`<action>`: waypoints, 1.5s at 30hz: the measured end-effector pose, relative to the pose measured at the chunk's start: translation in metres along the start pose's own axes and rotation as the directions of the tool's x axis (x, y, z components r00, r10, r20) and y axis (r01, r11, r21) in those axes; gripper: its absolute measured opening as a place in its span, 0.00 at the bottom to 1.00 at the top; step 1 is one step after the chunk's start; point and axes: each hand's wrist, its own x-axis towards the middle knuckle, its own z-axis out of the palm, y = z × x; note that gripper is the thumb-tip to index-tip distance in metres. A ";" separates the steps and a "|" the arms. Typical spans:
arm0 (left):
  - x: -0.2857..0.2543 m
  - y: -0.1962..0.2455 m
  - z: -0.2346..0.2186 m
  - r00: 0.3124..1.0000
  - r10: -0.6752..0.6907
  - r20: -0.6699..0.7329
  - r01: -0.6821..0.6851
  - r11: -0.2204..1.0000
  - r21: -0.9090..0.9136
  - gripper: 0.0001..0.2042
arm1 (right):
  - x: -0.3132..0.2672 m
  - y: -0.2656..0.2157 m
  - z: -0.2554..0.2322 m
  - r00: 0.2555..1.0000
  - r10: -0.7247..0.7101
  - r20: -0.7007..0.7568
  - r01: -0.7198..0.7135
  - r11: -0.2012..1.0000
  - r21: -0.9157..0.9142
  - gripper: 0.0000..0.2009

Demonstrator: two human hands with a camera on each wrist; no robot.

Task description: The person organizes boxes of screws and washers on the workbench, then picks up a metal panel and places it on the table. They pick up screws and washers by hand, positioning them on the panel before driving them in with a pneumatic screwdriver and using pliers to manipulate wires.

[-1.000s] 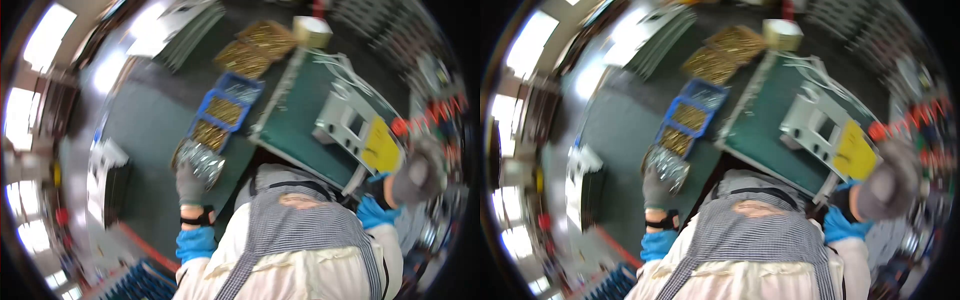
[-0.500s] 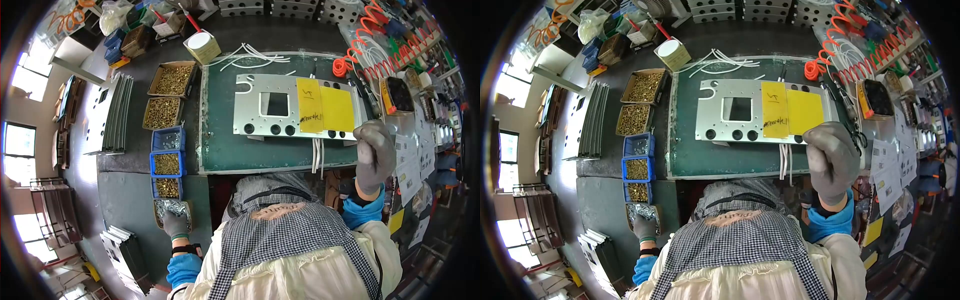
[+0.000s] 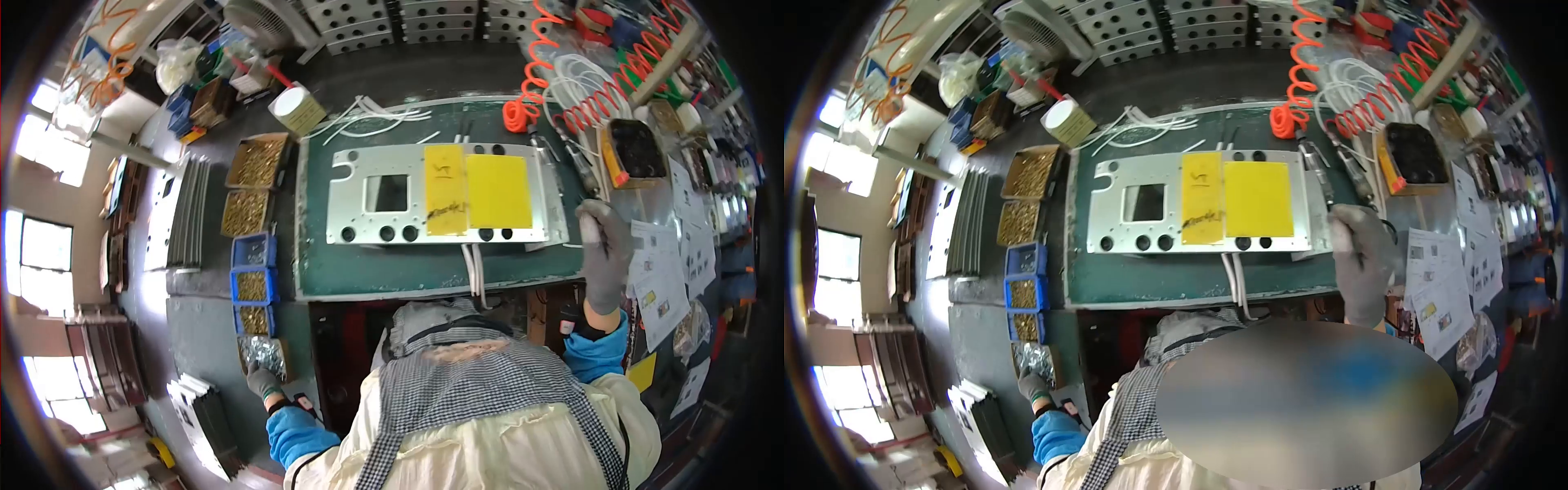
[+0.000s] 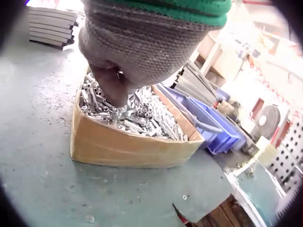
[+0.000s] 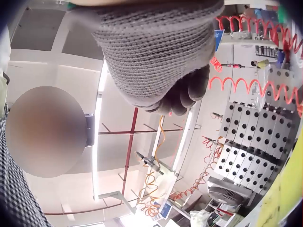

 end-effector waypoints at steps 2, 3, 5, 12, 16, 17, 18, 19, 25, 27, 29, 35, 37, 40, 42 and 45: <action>-0.017 0.024 -0.005 1.000 0.003 -0.017 -0.003 1.000 0.013 0.17 | -0.005 0.015 0.003 1.000 0.007 0.019 -0.008 0.999 0.050 0.07; -0.027 0.038 -0.007 0.997 -0.078 0.018 0.080 0.986 -0.144 0.18 | -0.009 0.027 0.007 1.000 0.027 0.008 -0.027 0.996 0.086 0.06; -0.021 0.027 -0.006 0.989 -0.120 0.082 0.142 0.927 -0.347 0.18 | -0.004 0.019 0.009 0.995 0.098 0.028 -0.098 0.995 0.009 0.07; -0.033 0.049 -0.030 0.992 0.087 0.091 -0.107 0.962 0.249 0.30 | 0.017 -0.008 0.058 0.989 -0.036 0.144 0.026 0.997 0.069 0.11; -0.029 0.069 -0.030 0.967 0.051 0.251 -0.175 0.846 0.504 0.40 | 0.022 -0.028 0.103 0.969 -0.102 0.227 0.062 0.982 0.177 0.11; -0.028 0.070 -0.022 0.977 0.094 0.192 -0.186 0.815 0.549 0.37 | 0.020 -0.025 0.115 0.963 -0.091 0.253 0.043 0.981 0.188 0.10; -0.024 0.068 -0.017 0.978 0.104 0.178 -0.186 0.821 0.540 0.35 | 0.017 -0.041 0.127 0.961 -0.105 0.255 0.054 0.978 0.200 0.10; -0.021 0.064 -0.011 0.980 0.111 0.164 -0.182 0.827 0.532 0.34 | 0.011 -0.061 0.139 0.958 -0.121 0.260 0.066 0.975 0.212 0.09; -0.003 0.019 -0.018 0.940 0.316 0.128 -0.341 0.871 0.354 0.14 | 0.001 -0.106 0.168 0.915 -0.290 0.280 0.230 0.946 0.229 0.07; -0.004 0.013 -0.024 0.934 0.335 0.128 -0.358 0.891 0.280 0.14 | 0.000 -0.113 0.172 0.909 -0.285 0.303 0.228 0.951 0.210 0.07; -0.004 0.017 -0.030 0.940 0.311 0.138 -0.336 0.911 0.239 0.15 | -0.001 -0.118 0.175 0.905 -0.268 0.330 0.212 0.957 0.196 0.07; 0.004 0.028 -0.041 0.969 0.172 0.175 -0.214 0.943 0.257 0.17 | -0.013 -0.137 0.182 0.876 -0.307 0.372 0.264 0.950 0.164 0.06; 0.011 0.020 -0.039 0.973 0.005 0.233 -0.012 0.999 0.030 0.18 | -0.016 -0.139 0.180 0.871 -0.291 0.395 0.240 0.955 0.176 0.06; 0.011 0.009 -0.032 0.976 -0.007 0.218 0.060 0.970 -0.235 0.20 | -0.015 -0.135 0.179 0.873 -0.286 0.395 0.242 0.957 0.159 0.06; 0.008 0.016 -0.038 0.971 -0.029 0.238 0.112 0.932 -0.344 0.20 | -0.014 -0.129 0.180 0.871 -0.291 0.395 0.252 0.956 0.150 0.06; 0.003 0.012 -0.043 0.894 -0.143 0.424 0.428 0.548 -0.718 0.17 | -0.010 -0.130 0.189 0.865 -0.300 0.403 0.246 0.952 0.181 0.06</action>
